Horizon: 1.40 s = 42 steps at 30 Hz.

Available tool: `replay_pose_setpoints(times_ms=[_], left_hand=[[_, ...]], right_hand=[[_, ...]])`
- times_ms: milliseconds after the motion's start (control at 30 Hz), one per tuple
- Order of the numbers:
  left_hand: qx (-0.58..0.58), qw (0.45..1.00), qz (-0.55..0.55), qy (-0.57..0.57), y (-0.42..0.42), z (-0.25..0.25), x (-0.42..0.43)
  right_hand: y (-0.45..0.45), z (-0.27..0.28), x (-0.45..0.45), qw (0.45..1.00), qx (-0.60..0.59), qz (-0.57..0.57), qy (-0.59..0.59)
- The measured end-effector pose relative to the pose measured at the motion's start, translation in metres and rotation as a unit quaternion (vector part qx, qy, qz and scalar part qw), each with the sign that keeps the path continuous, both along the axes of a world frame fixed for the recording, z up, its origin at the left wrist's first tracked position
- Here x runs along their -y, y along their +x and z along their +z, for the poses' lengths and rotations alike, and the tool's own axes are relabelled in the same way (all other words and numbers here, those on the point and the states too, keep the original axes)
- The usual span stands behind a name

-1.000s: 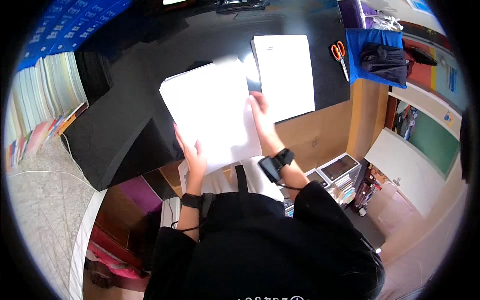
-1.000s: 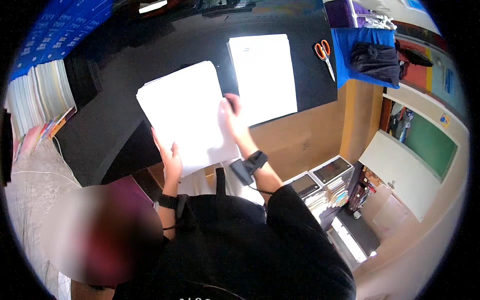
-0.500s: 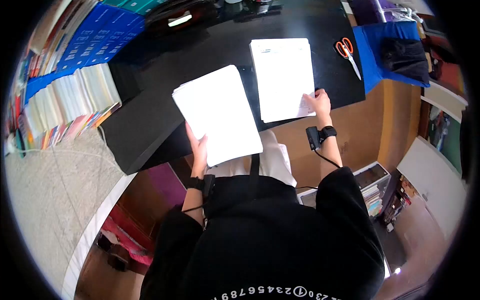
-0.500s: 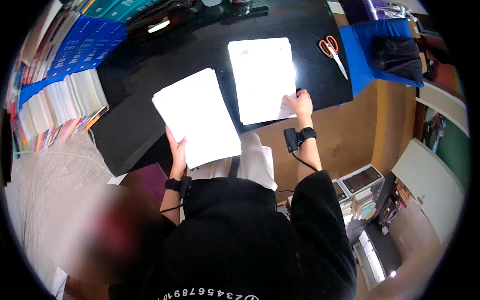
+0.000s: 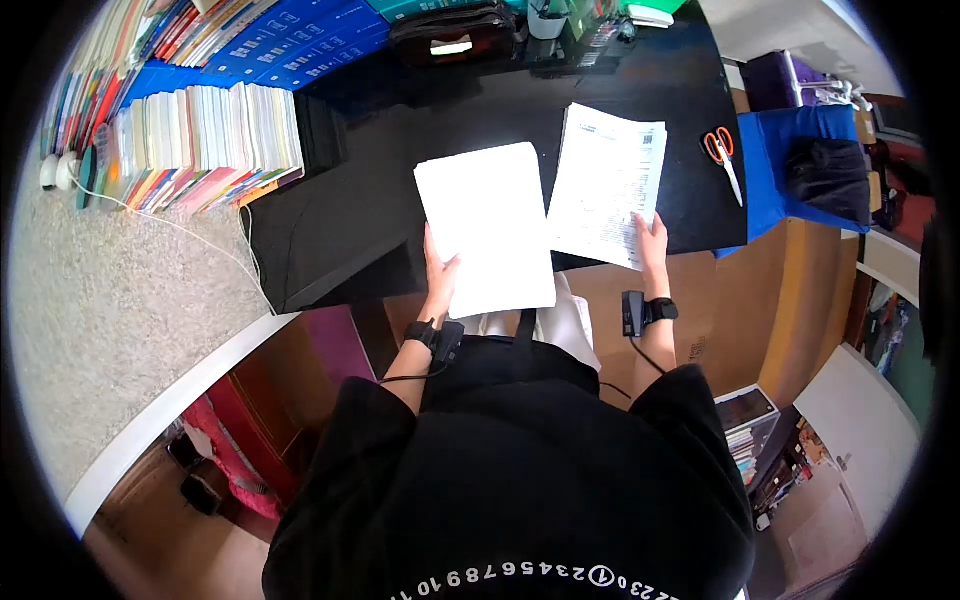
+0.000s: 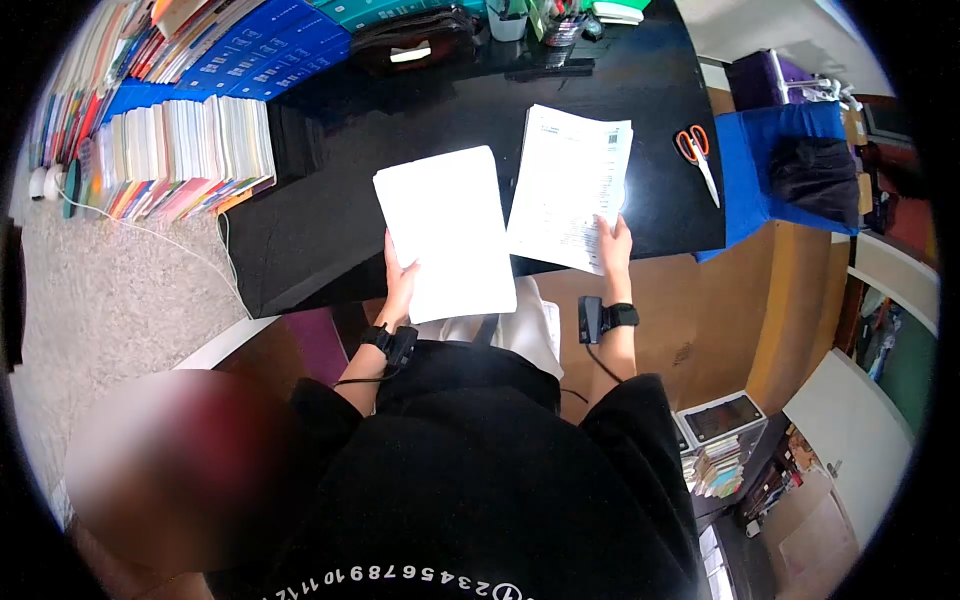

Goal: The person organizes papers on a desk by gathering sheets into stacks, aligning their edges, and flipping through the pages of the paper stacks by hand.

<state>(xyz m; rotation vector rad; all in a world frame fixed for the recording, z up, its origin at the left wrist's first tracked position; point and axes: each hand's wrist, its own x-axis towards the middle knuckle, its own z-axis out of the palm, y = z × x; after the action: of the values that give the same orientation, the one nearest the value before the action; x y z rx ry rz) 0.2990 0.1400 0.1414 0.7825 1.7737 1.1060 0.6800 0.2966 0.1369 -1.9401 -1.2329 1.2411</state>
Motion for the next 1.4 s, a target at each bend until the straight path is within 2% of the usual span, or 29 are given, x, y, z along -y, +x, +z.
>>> replay_pose_setpoints(times_ms=[200, 300, 400, 433, 467, 533, 600, 633, 700, 800, 833, 867, 900, 933, 967, 1000, 1033, 1167, 1200, 1267, 1300, 1400], left_hand=[[-0.191, 0.979, -0.058, -0.045, -0.006, 0.029, -0.010], [-0.250, 0.965, -0.068, 0.037, -0.009, 0.070, -0.028], [0.027, 0.985, -0.145, 0.093, -0.008, 0.090, -0.041], [0.180, 0.968, -0.163, 0.067, -0.004, 0.114, -0.047], [0.328, 0.927, -0.178, 0.041, 0.000, 0.142, -0.055], [0.452, 0.874, -0.177, -0.005, 0.010, 0.153, -0.059], [0.456, 0.883, -0.094, 0.061, 0.022, 0.149, -0.055], [0.455, 0.887, -0.051, 0.055, 0.019, 0.153, -0.054], [0.412, 0.909, -0.042, 0.048, 0.007, 0.153, -0.046], [0.356, 0.931, -0.021, 0.070, -0.008, 0.163, -0.034], [0.306, 0.950, -0.042, 0.055, -0.015, 0.156, -0.025], [0.254, 0.964, -0.064, 0.041, -0.020, 0.148, -0.020], [0.238, 0.941, -0.148, 0.189, -0.026, 0.162, -0.032], [0.209, 0.933, -0.197, 0.218, -0.032, 0.157, -0.030], [0.105, 0.937, -0.218, 0.252, -0.035, 0.157, -0.027], [0.001, 0.929, -0.237, 0.284, -0.037, 0.158, -0.023], [0.045, 0.951, -0.210, 0.220, -0.036, 0.166, -0.020], [-0.016, 0.960, -0.164, 0.225, -0.039, 0.159, -0.016], [0.010, 0.964, -0.161, 0.210, -0.040, 0.159, -0.015], [-0.005, 0.966, -0.150, 0.211, -0.032, 0.162, -0.014], [0.008, 0.972, -0.138, 0.193, -0.030, 0.161, -0.012], [0.017, 0.977, -0.127, 0.171, -0.029, 0.155, -0.015]], right_hand=[[-0.019, 0.128, 0.028, 0.990, -0.074, -0.016, 0.119], [-0.028, 0.188, 0.052, 0.987, -0.100, -0.035, 0.118], [-0.037, 0.225, 0.077, 0.987, -0.130, -0.022, 0.096], [-0.044, 0.233, 0.084, 0.988, -0.138, -0.007, 0.076], [-0.052, 0.238, 0.091, 0.988, -0.145, 0.007, 0.056], [-0.074, 0.229, 0.103, 0.982, -0.182, 0.032, 0.043], [-0.100, 0.214, 0.114, 0.987, -0.137, 0.060, 0.058], [-0.115, 0.213, 0.117, 0.988, -0.123, 0.067, 0.070], [-0.133, 0.211, 0.119, 0.992, -0.066, 0.089, 0.067], [-0.143, 0.205, 0.117, 0.986, -0.109, 0.087, 0.091], [-0.150, 0.206, 0.115, 0.981, -0.158, 0.063, 0.092], [-0.152, 0.199, 0.110, 0.973, -0.187, 0.089, 0.097], [-0.159, 0.197, 0.103, 0.964, -0.215, 0.115, 0.103], [-0.165, 0.199, 0.099, 0.954, -0.242, 0.139, 0.108], [-0.170, 0.203, 0.103, 0.960, -0.246, 0.109, 0.078], [-0.167, 0.181, 0.101, 0.965, -0.193, 0.136, 0.117], [-0.163, 0.164, 0.102, 0.969, -0.187, 0.113, 0.119], [-0.163, 0.153, 0.094, 0.963, -0.192, 0.109, 0.157], [-0.161, 0.147, 0.092, 0.962, -0.199, 0.112, 0.153], [-0.180, 0.175, 0.091, 0.960, -0.213, 0.109, 0.149], [-0.187, 0.181, 0.089, 0.951, -0.281, 0.064, 0.117], [-0.190, 0.176, 0.087, 0.970, -0.195, 0.090, 0.114]])
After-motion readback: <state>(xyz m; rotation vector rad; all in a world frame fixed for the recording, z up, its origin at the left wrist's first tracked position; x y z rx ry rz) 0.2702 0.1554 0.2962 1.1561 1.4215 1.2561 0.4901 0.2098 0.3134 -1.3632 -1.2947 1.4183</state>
